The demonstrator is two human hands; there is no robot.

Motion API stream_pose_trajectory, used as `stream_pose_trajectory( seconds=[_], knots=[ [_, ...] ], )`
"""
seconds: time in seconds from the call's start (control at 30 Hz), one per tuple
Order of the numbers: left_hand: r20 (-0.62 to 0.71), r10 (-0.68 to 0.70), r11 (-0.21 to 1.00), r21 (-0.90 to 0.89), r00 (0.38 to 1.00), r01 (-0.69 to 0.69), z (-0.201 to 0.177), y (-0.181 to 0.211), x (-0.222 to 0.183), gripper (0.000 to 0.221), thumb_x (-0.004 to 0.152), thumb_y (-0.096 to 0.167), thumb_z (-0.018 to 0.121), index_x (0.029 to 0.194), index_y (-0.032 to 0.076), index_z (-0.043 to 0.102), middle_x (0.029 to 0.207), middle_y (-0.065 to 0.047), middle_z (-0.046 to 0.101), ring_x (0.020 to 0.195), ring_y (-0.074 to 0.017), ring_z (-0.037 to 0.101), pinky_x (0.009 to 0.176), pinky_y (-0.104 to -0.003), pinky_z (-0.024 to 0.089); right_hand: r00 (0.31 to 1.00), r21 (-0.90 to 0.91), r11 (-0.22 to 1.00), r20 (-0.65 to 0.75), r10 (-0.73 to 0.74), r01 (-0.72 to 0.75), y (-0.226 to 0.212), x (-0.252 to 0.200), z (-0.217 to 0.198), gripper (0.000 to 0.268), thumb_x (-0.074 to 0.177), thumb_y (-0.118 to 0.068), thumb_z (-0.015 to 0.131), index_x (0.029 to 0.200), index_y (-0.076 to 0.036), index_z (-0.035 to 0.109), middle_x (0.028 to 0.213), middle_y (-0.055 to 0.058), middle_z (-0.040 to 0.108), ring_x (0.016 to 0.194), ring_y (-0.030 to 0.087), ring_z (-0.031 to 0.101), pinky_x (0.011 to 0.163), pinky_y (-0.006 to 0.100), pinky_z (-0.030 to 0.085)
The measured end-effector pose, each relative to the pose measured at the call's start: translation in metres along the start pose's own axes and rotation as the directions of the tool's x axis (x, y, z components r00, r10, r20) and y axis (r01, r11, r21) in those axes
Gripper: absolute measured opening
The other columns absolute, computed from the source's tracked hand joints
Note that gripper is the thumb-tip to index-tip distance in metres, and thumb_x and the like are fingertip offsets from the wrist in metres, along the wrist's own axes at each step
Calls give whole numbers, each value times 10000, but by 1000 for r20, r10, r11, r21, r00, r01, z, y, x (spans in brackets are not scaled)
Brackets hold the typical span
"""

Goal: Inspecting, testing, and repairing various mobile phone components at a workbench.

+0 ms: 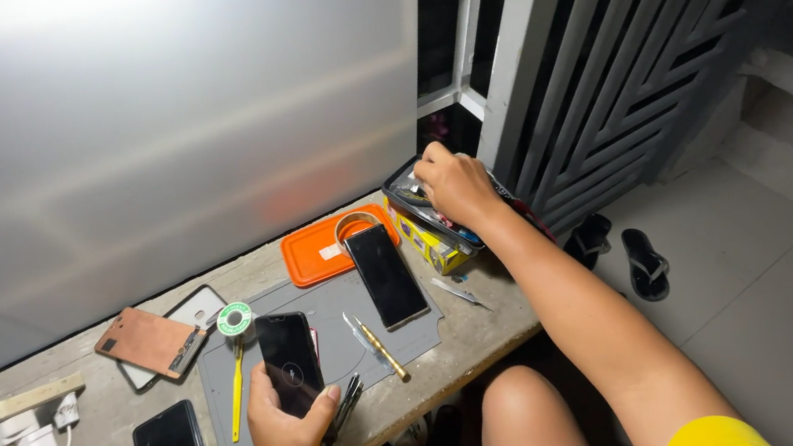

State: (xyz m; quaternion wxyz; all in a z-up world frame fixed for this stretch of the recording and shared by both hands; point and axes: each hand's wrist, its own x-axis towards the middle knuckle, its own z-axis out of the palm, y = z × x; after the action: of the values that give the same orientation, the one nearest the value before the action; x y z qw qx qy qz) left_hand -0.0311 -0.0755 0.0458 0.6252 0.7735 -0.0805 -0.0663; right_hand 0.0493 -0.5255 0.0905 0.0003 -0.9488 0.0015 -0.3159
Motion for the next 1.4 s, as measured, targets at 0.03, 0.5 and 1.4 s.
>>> stream_pose_trajectory(
  seconds=[0.03, 0.5, 1.4],
  knots=[
    [-6, -4, 1000, 1, 1000, 4, -3, 2, 0, 544, 776, 174, 991, 1218, 99, 684, 955, -71, 742, 852, -218, 705, 799, -381, 602, 1000, 6, 1000, 2, -5, 5, -10, -4, -9, 76, 988, -15, 827, 991, -64, 769, 1052, 97, 647, 659, 373, 711, 516, 518, 600],
    [116, 320, 822, -527, 940, -215, -17, -49, 3, 785, 802, 362, 986, 1435, 21, 672, 1159, -205, 833, 859, -141, 724, 712, -317, 630, 966, 227, 964, -247, -83, 140, -259, -114, -24, 183, 933, -97, 794, 1042, -213, 705, 861, -17, 513, 711, 275, 720, 643, 356, 596],
    [146, 211, 884, -451, 966, -125, -55, -68, -14, 784, 790, 206, 1018, 1492, -8, 743, 1169, -179, 785, 1138, -214, 701, 991, -428, 645, 996, 674, 739, 57, -65, 10, -309, -135, 3, 149, 977, -69, 889, 1023, -138, 765, 843, 41, 729, 777, 324, 792, 622, 414, 620]
  ],
)
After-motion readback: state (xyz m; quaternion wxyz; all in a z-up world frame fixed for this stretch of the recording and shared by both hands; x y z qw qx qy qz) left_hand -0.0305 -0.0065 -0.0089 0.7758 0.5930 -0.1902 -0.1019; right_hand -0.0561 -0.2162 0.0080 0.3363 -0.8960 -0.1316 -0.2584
